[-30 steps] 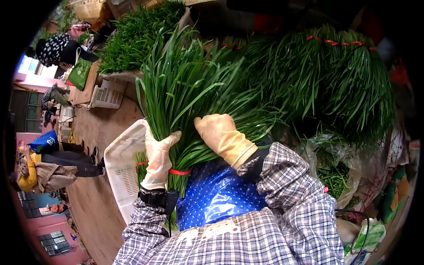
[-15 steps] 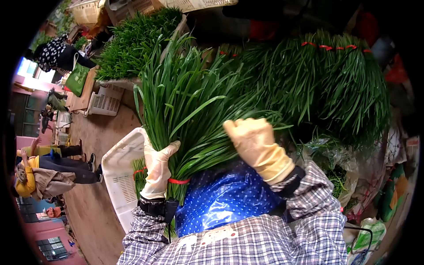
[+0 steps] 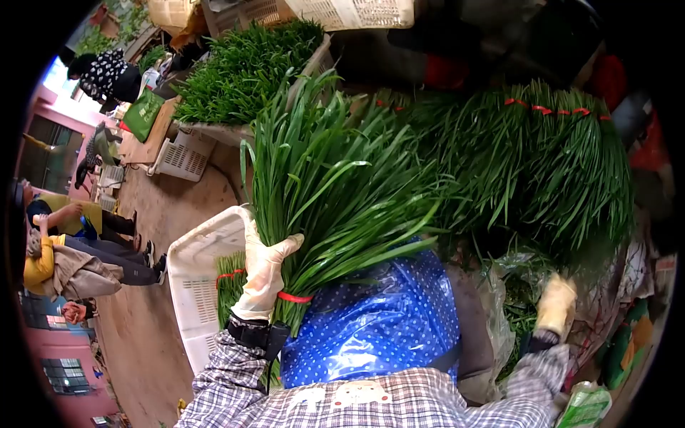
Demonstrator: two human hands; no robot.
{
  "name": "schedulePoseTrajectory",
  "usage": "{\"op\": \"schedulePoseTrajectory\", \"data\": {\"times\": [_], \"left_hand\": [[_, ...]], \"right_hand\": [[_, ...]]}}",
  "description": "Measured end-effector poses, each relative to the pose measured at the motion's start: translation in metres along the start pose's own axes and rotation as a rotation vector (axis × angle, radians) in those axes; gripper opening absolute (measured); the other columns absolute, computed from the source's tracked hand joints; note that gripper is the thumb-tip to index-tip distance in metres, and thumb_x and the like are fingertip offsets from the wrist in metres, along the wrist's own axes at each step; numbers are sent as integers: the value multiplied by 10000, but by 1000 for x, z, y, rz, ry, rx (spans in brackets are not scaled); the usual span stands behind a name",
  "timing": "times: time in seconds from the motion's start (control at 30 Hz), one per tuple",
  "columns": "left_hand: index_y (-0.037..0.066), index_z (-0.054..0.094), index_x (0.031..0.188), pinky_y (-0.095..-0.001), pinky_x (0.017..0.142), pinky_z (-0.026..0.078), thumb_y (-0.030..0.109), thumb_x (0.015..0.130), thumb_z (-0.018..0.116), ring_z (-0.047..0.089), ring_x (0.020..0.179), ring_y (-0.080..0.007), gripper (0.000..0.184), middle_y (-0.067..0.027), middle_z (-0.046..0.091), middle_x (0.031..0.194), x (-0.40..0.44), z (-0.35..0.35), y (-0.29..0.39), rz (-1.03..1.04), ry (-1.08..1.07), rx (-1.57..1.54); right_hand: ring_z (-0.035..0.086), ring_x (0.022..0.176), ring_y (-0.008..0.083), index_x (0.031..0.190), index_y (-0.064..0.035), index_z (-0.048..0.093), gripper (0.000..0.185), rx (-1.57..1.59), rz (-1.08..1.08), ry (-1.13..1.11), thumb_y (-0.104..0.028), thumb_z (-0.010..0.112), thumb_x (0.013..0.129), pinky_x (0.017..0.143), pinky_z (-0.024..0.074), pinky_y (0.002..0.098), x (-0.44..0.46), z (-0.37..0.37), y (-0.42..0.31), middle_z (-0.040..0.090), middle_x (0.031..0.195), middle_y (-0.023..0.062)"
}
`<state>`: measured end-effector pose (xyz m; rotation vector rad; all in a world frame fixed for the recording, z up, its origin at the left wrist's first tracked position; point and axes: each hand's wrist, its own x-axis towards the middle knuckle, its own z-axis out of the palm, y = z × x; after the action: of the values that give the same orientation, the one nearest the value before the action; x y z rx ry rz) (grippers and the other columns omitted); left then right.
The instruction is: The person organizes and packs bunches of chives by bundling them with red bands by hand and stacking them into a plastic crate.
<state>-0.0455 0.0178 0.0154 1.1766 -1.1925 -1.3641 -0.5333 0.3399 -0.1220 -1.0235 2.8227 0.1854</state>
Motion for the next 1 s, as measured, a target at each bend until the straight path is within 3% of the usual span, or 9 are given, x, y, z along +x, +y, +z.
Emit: {"op": "schedulePoseTrajectory", "data": {"times": [0.1, 0.2, 0.3, 0.37, 0.5, 0.7, 0.77, 0.83, 1.0], "left_hand": [[-29, 543, 1289, -306, 892, 572, -104, 696, 815, 654, 967, -196, 657, -97, 655, 1132, 0, -3, -3, 18, 21, 38], [-29, 543, 1281, -301, 862, 586, -96, 693, 831, 655, 994, -198, 658, -100, 653, 1142, 1, -4, -4, -46, 0, 9], [-15, 559, 1254, -322, 916, 549, -76, 712, 828, 661, 987, -196, 609, -95, 674, 1126, -2, -2, -3, 38, -2, 5], [-10, 563, 1234, -322, 946, 522, -64, 716, 830, 653, 1009, -188, 585, -89, 682, 1132, -3, -1, 4, 50, -6, 94], [-15, 506, 1286, -330, 990, 498, -47, 719, 848, 642, 1049, -193, 663, -91, 669, 1163, -6, -2, 3, 29, 14, 80], [-17, 471, 1313, -327, 997, 508, -63, 738, 833, 643, 1072, -200, 680, -102, 655, 1192, -5, -2, 2, -33, -18, 49], [-18, 457, 1326, -325, 989, 513, -62, 741, 831, 641, 1066, -200, 696, -103, 651, 1199, -4, -4, 1, -65, -62, 75], [-18, 459, 1325, -321, 984, 516, -67, 748, 825, 641, 1066, -198, 685, -104, 650, 1205, -2, -6, -6, -42, -66, 85], [0, 460, 1329, -321, 983, 515, -73, 766, 811, 636, 1060, -181, 668, -98, 648, 1201, -4, -3, -2, -64, -69, 46]], "right_hand": [[722, 993, 318, 1199, -27, 701, 300, 592, -405, 273, -189, 652, 952, 900, 561, 376, -18, -84, -126, 744, 1070, 184], [746, 821, 258, 1089, -9, 722, 183, 1044, -715, 104, -108, 660, 949, 742, 586, 339, -54, -190, -264, 761, 944, 157], [717, 751, 321, 933, -50, 712, 138, 850, -1081, 437, -169, 732, 867, 672, 574, 410, -40, -154, -362, 725, 815, 148], [707, 708, 324, 873, -54, 701, 160, 493, -1063, 227, -208, 725, 836, 636, 562, 429, -38, -153, -401, 706, 742, 126], [701, 629, 304, 783, -83, 721, 108, 482, -1238, 413, -180, 673, 784, 572, 555, 430, -39, -135, -433, 690, 669, 112], [699, 629, 293, 691, -82, 716, 86, 466, -1457, 207, -150, 664, 692, 574, 561, 425, -49, -142, -411, 690, 673, 99], [693, 634, 303, 677, -93, 694, 96, 395, -1429, 281, -150, 656, 744, 586, 560, 425, -47, -152, -397, 678, 663, 100], [659, 598, 268, 728, -77, 691, 199, 997, -1205, 331, -211, 670, 873, 573, 532, 382, -35, -131, -380, 625, 632, 116], [623, 665, 119, 893, -2, 726, 219, 1559, -372, -581, -210, 692, 950, 639, 519, 300, -33, -152, -259, 684, 746, 24]]}}
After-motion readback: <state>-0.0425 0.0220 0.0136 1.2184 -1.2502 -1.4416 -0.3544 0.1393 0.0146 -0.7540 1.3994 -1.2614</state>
